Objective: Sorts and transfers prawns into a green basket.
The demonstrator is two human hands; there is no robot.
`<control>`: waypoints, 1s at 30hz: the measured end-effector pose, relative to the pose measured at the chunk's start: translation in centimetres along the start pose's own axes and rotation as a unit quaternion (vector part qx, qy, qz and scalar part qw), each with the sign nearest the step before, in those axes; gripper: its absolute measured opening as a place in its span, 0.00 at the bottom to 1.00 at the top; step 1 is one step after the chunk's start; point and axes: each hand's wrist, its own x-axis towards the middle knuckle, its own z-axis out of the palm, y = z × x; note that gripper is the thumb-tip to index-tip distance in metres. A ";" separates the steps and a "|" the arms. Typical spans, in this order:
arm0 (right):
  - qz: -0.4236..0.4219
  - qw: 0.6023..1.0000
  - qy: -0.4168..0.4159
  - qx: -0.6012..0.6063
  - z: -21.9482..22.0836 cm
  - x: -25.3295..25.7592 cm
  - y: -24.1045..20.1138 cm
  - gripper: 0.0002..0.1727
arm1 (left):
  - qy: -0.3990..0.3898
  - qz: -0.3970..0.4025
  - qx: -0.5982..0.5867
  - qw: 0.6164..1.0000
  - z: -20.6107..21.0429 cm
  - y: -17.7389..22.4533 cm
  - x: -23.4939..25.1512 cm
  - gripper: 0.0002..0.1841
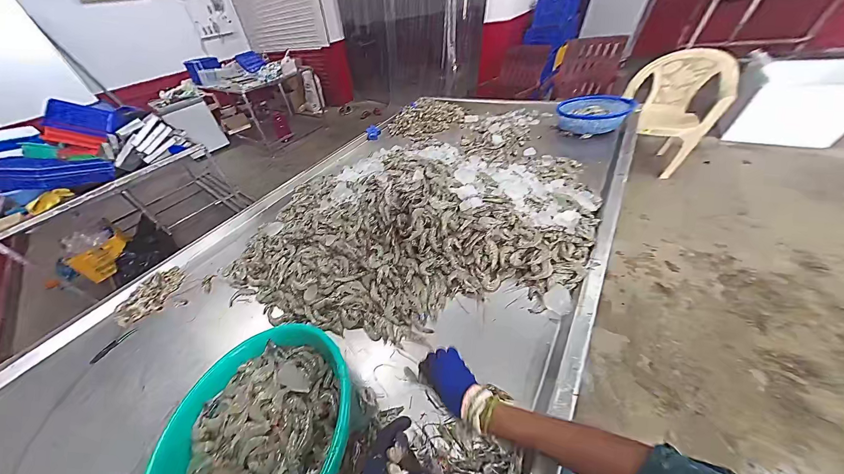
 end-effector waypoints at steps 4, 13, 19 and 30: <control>-0.109 0.992 -0.037 -0.057 0.4 -6.8 -1.0 0.18 | -0.058 -0.018 0.064 0.996 2.2 -1.1 0.8 0.26; -0.175 0.976 0.037 -0.121 0.5 -9.6 -0.9 0.10 | -0.186 -0.209 0.242 0.929 2.3 4.6 0.4 0.25; -0.031 0.997 -0.021 -0.073 -4.8 -3.5 3.9 0.22 | -0.121 -0.169 0.044 0.977 -1.0 3.8 -1.0 0.26; -0.038 0.997 -0.014 -0.063 3.7 -2.2 -3.1 0.18 | 0.013 -0.175 0.064 0.982 -2.3 4.8 -0.9 0.22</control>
